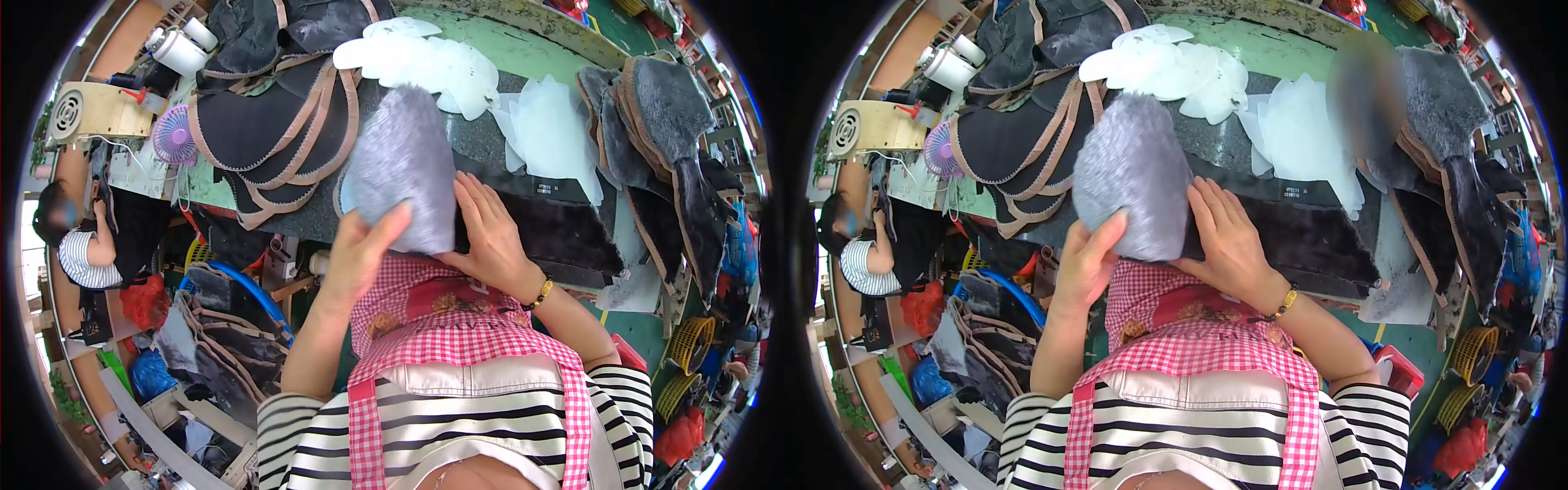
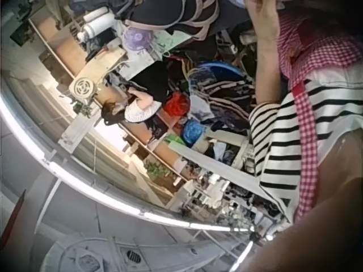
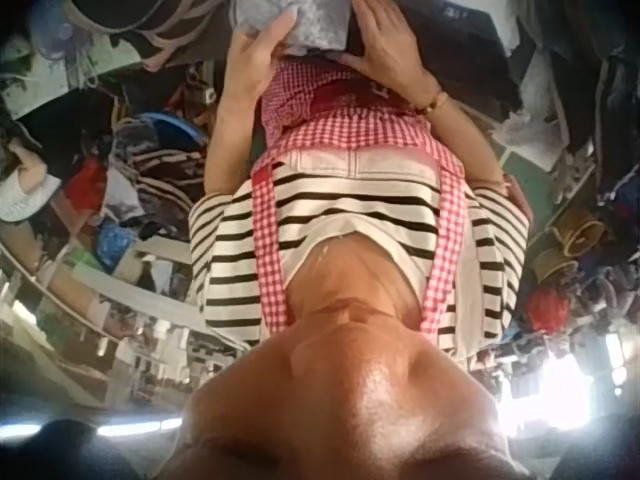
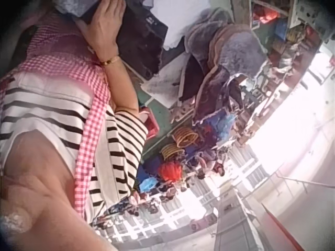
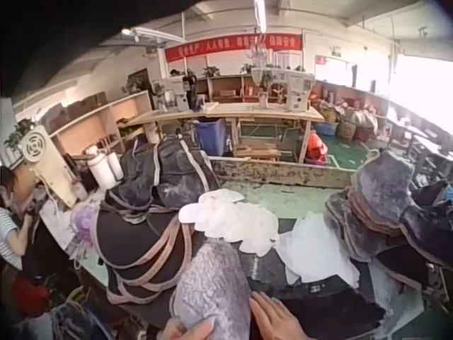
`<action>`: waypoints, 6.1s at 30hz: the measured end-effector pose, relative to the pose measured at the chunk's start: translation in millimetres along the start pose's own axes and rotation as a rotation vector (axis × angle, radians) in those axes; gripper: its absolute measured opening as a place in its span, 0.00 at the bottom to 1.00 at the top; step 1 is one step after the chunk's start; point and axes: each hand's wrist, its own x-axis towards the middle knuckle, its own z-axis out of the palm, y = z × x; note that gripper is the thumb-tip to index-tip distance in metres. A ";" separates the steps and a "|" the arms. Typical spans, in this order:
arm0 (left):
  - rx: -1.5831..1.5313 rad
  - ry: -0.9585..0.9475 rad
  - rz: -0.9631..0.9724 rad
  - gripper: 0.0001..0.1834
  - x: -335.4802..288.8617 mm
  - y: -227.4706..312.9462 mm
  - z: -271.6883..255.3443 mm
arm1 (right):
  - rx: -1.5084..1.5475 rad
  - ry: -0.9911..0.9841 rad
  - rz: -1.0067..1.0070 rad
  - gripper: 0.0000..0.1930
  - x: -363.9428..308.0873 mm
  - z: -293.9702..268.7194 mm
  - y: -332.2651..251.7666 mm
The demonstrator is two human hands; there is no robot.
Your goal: The person assembles footwear components by hand in a factory setting. They pick up black shoe uppers and grey fuzzy lining pieces, insert the lining into the uppers, and place the assembled units into a yellow basket. The process is repetitive, involving handling multiple identical pairs of shoe parts.
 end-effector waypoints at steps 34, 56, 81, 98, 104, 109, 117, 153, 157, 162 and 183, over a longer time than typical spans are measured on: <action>1.177 -0.064 -0.039 0.24 77.4 26.1 -89.3 | -0.048 -0.443 -0.290 0.35 -2.9 -11.3 10.9; 1.664 0.226 0.151 0.40 71.6 20.1 -67.9 | 0.758 -0.436 0.379 0.41 110.5 -2.0 83.5; 0.797 0.037 0.627 0.12 -17.8 43.0 -3.5 | 0.031 -0.214 -0.253 0.10 74.5 -128.0 -31.4; 0.054 0.647 0.450 0.24 -4.1 -68.6 18.0 | -0.535 -0.136 -1.021 0.04 165.2 -109.6 -68.8; 0.949 -0.424 0.011 0.26 -3.4 -11.3 -5.5 | -0.037 -0.098 -0.474 0.28 113.2 -90.2 9.1; 1.573 -0.138 0.836 0.48 62.3 51.4 -14.0 | 0.383 0.154 0.140 0.18 7.6 -56.0 39.1; 1.395 -0.497 0.758 0.20 148.3 35.7 -12.6 | 0.039 0.014 -0.014 0.27 -32.9 -39.5 12.8; 0.752 -0.599 0.600 0.21 12.9 119.4 86.0 | 0.546 -0.360 0.049 0.20 57.9 -238.9 -12.5; 0.759 -0.555 0.520 0.22 5.1 123.0 84.5 | 0.525 -0.294 0.126 0.23 71.1 -225.8 -35.7; 1.134 -0.358 0.976 0.24 -2.3 137.7 95.2 | 0.663 -0.116 0.117 0.24 59.2 -208.7 -43.6; 0.042 -0.702 0.433 0.08 9.9 95.4 109.1 | 1.048 0.061 -0.122 0.23 47.9 -188.3 -47.3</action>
